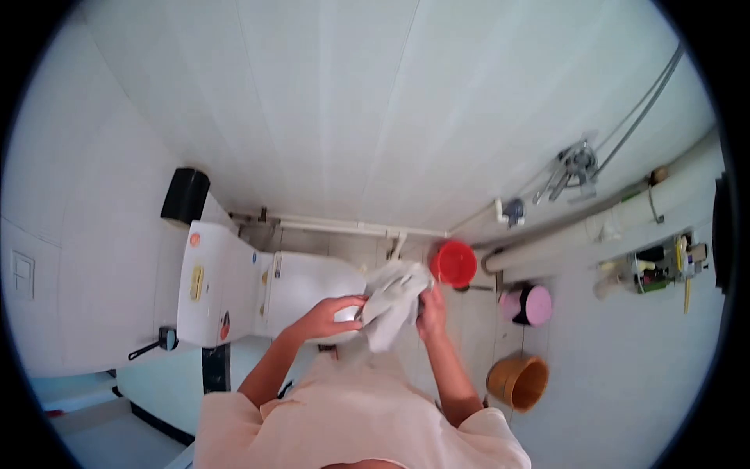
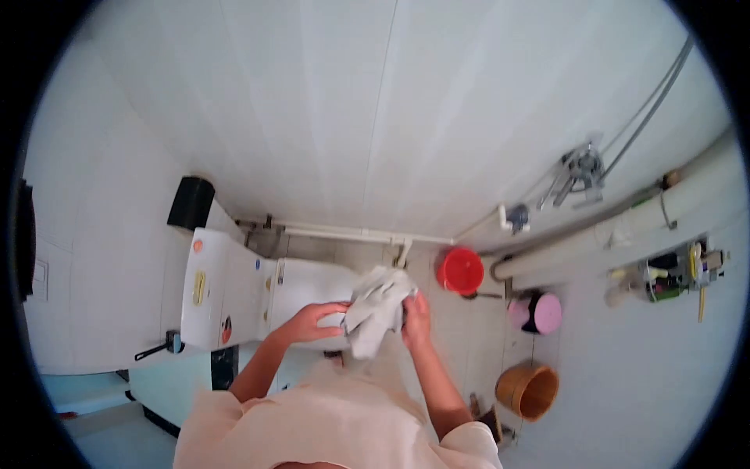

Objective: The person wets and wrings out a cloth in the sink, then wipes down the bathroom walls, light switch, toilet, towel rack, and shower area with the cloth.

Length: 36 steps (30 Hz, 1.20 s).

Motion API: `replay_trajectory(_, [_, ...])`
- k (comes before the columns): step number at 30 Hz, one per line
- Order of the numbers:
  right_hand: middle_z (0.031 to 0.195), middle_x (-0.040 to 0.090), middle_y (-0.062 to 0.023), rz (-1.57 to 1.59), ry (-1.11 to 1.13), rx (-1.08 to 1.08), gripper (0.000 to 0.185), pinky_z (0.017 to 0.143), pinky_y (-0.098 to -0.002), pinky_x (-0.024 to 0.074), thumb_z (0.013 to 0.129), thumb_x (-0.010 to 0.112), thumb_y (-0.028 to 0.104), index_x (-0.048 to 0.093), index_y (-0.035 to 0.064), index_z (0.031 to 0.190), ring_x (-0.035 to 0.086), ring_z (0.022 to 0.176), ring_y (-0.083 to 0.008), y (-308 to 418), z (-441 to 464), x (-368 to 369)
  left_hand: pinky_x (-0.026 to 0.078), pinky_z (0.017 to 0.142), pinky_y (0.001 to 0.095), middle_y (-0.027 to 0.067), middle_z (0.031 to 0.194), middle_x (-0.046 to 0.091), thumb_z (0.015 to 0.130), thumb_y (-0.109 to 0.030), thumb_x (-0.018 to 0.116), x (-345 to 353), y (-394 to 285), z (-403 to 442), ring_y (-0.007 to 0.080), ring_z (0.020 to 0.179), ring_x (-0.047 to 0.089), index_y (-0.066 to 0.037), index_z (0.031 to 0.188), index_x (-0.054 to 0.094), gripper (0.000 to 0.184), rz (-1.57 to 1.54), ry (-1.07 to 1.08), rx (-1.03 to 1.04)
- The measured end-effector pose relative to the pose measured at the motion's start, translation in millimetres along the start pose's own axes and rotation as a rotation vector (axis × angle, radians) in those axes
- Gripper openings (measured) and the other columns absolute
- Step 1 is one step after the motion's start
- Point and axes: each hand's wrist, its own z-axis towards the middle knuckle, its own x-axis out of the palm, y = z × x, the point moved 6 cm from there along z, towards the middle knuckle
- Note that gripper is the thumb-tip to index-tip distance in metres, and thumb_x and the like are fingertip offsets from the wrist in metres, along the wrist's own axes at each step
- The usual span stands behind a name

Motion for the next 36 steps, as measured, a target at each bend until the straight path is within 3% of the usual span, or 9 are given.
replay_trajectory(6, [0.133, 0.052, -0.007, -0.73, 0.866, -0.666, 0.054, 0.101, -0.0324, 0.04, 0.086, 0.059, 0.007, 0.045, 0.0051, 0.138, 0.049, 0.123, -0.0185, 91, -7, 118, 0.041, 0.098, 0.0302, 0.0055, 0.127, 0.053, 0.092, -0.008, 0.057, 12, 58, 60, 0.0158, 0.116, 0.052, -0.007, 0.141, 0.035, 0.054, -0.888, -0.616, -0.186])
replay_trajectory(8, [0.139, 0.046, -0.0073, -0.72, 0.709, -0.704, 0.058, 0.104, -0.035, 0.0367, 0.086, 0.062, 0.008, 0.042, 0.0058, 0.141, 0.045, 0.126, -0.0195, 114, 34, 94, 0.042, 0.097, 0.0289, 0.0051, 0.127, 0.054, 0.093, -0.009, 0.056, 5, 31, 86, 0.0153, 0.116, 0.052, -0.005, 0.139, 0.037, 0.05, -1.108, -0.848, -0.165])
replay_trajectory(12, [0.139, 0.045, -0.0093, -0.372, 0.54, -0.353, 0.056, 0.105, -0.0375, 0.0356, 0.09, 0.061, 0.012, 0.04, 0.0056, 0.141, 0.045, 0.125, -0.0212, 142, 84, 81, 0.041, 0.101, 0.0367, 0.011, 0.132, 0.052, 0.09, -0.014, 0.06, -4, 3, 142, 0.0276, 0.123, 0.05, -0.002, 0.136, 0.038, 0.052, -0.44, -0.824, -0.021])
replay_trajectory(14, [0.128, 0.054, -0.0096, -0.225, 0.494, -0.261, 0.048, 0.098, -0.0335, 0.0422, 0.092, 0.061, 0.017, 0.044, 0.0043, 0.136, 0.052, 0.116, -0.02, 143, 115, 86, 0.037, 0.106, 0.0425, 0.0169, 0.138, 0.048, 0.086, -0.014, 0.065, 2, -89, 176, 0.0364, 0.13, 0.043, -0.002, 0.135, 0.042, 0.056, 0.365, -0.732, 0.375])
replay_trajectory(16, [0.13, 0.053, -0.0103, 0.002, 0.435, -0.03, 0.054, 0.1, -0.0357, 0.0413, 0.091, 0.064, 0.023, 0.041, 0.0044, 0.136, 0.052, 0.117, -0.0238, 172, 138, 95, 0.035, 0.107, 0.0434, 0.0184, 0.14, 0.045, 0.083, -0.012, 0.067, -3, -139, 180, 0.039, 0.133, 0.039, -0.002, 0.132, 0.047, 0.054, 0.478, -0.674, 0.416])
replay_trajectory(19, [0.118, 0.059, -0.0118, -0.245, 0.251, -0.625, 0.033, 0.095, -0.0334, 0.0446, 0.092, 0.062, 0.018, 0.052, -0.0006, 0.118, 0.056, 0.109, -0.0196, 304, 149, 109, 0.036, 0.107, 0.044, 0.017, 0.141, 0.045, 0.081, -0.011, 0.068, -24, -163, 172, 0.0391, 0.133, 0.038, -0.004, 0.127, 0.053, 0.049, 0.462, -0.706, 0.482])
replay_trajectory(24, [0.148, 0.034, -0.0214, -0.504, -0.085, -2.098, 0.048, 0.11, -0.0401, 0.0257, 0.089, 0.054, 0.002, 0.045, -0.0006, 0.136, 0.035, 0.136, -0.0333, 536, 50, 219, 0.04, 0.103, 0.0422, 0.014, 0.133, 0.053, 0.08, -0.009, 0.069, -76, -125, 123, 0.0342, 0.127, 0.047, -0.004, 0.122, 0.058, 0.044, 0.439, -0.821, 0.388])
replay_trajectory(29, [0.152, 0.031, -0.0114, -0.937, -0.672, -2.116, 0.076, 0.108, -0.0566, 0.0217, 0.068, 0.075, 0.02, 0.046, 0.0216, 0.139, 0.029, 0.137, -0.0383, 567, 114, 331, 0.042, 0.101, 0.0413, 0.0132, 0.124, 0.06, 0.08, -0.009, 0.069, -128, -124, 77, 0.0329, 0.121, 0.052, -0.004, 0.119, 0.06, 0.041, 0.505, -0.873, 0.373])
replay_trajectory(36, [0.148, 0.038, -0.0056, -1.585, 0.129, -2.38, 0.073, 0.112, -0.0555, 0.0233, 0.069, 0.069, 0.008, 0.048, 0.0256, 0.137, 0.028, 0.14, -0.0333, 472, 91, 453, 0.044, 0.099, 0.0408, 0.0139, 0.119, 0.062, 0.078, -0.006, 0.069, -201, -141, 56, 0.0322, 0.117, 0.055, -0.005, 0.116, 0.062, 0.039, 0.64, -0.906, 0.435])
